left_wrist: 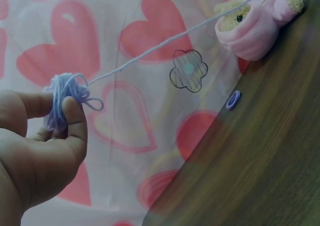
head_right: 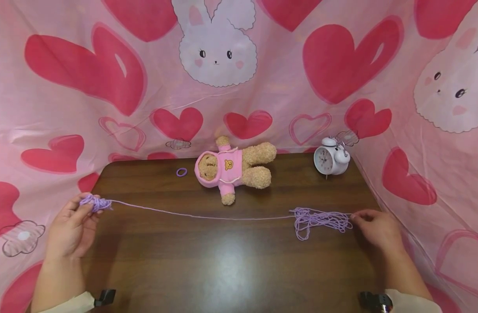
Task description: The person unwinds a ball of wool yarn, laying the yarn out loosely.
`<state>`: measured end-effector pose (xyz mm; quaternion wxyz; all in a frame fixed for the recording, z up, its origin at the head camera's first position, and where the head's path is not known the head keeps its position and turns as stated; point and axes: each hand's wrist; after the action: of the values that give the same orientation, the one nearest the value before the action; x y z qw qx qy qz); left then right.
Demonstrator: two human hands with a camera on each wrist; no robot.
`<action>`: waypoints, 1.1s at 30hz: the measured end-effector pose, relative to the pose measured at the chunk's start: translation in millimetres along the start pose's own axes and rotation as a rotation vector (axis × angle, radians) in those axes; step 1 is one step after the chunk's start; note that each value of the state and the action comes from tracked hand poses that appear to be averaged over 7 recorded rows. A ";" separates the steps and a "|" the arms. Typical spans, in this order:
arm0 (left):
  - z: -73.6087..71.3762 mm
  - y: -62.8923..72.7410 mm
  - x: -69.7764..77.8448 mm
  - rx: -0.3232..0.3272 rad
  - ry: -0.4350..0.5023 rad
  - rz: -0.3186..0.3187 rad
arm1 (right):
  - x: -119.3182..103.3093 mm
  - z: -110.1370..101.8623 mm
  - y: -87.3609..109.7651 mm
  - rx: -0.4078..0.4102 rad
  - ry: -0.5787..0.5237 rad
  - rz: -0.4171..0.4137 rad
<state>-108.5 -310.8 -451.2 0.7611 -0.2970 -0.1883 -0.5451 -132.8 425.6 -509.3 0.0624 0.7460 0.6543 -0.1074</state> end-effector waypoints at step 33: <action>8.0 -2.7 -3.6 -0.033 -0.034 -0.073 | -25.7 -7.9 1.7 0.054 -0.026 -0.021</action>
<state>-112.0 -303.6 -446.7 0.7326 -0.3114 -0.2028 -0.5703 -133.6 402.6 -495.5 0.0496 0.7389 0.6582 -0.1353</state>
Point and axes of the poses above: each hand's wrist, its own y-axis away from the middle knuckle, its own z-axis out of the palm, x = y × z, and after that the axes turned 13 degrees about y, right-handed
